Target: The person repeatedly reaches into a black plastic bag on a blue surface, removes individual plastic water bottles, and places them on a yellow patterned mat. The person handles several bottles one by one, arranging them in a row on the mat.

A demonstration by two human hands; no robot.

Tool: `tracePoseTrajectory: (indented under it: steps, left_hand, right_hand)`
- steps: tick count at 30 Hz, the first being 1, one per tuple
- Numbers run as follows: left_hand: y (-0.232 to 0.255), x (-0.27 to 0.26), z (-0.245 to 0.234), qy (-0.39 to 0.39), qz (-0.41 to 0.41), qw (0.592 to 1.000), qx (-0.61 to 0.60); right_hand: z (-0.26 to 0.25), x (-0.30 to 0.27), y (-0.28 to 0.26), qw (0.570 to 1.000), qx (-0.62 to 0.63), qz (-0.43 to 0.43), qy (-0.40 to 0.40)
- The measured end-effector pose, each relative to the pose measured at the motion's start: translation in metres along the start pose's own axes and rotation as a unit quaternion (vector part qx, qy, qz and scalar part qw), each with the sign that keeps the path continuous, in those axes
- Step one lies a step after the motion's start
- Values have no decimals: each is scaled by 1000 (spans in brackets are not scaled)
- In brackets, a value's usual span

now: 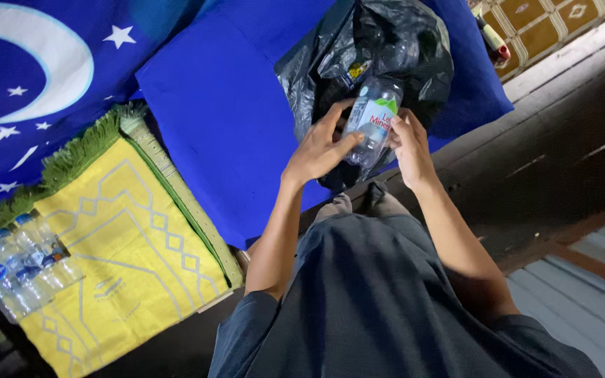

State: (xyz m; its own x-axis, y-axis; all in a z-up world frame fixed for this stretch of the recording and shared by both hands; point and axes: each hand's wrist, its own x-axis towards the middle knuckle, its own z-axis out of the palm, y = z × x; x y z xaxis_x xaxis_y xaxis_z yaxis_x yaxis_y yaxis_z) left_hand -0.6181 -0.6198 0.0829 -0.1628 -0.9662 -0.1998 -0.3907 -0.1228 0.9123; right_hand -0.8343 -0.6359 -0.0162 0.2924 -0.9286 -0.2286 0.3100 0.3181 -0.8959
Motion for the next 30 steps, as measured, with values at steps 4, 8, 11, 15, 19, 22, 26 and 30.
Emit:
tracePoseTrajectory:
  steps: [4, 8, 11, 15, 19, 22, 26, 30]
  left_hand:
    - [11, -8, 4, 0, -48, 998, -49]
    - [19, -20, 16, 57, -81, 995, -23]
    - [23, -36, 28, 89, -83, 992, -31]
    - [19, -71, 43, 160, -66, 982, -70]
    - [2, -108, 57, 213, -19, 957, -197]
    - [-10, -141, 69, 276, -15, 917, -287]
    - [-34, -187, 82, 366, -25, 879, -306]
    - [-62, -227, 92, 430, -6, 840, -330]
  right_hand:
    - [3, -7, -11, 999, 22, 9, -37]
    - [-1, -15, -21, 993, 38, 51, -96]
    - [-1, -21, -28, 989, 43, 59, -128]
    - [14, -30, -39, 979, 39, 47, -194]
    - [34, -39, -37, 963, -28, -16, -266]
    - [52, -49, -25, 949, -31, -19, -313]
    - [75, -68, 1, 930, -83, -6, -359]
    - [97, -84, 24, 906, -133, 2, -403]
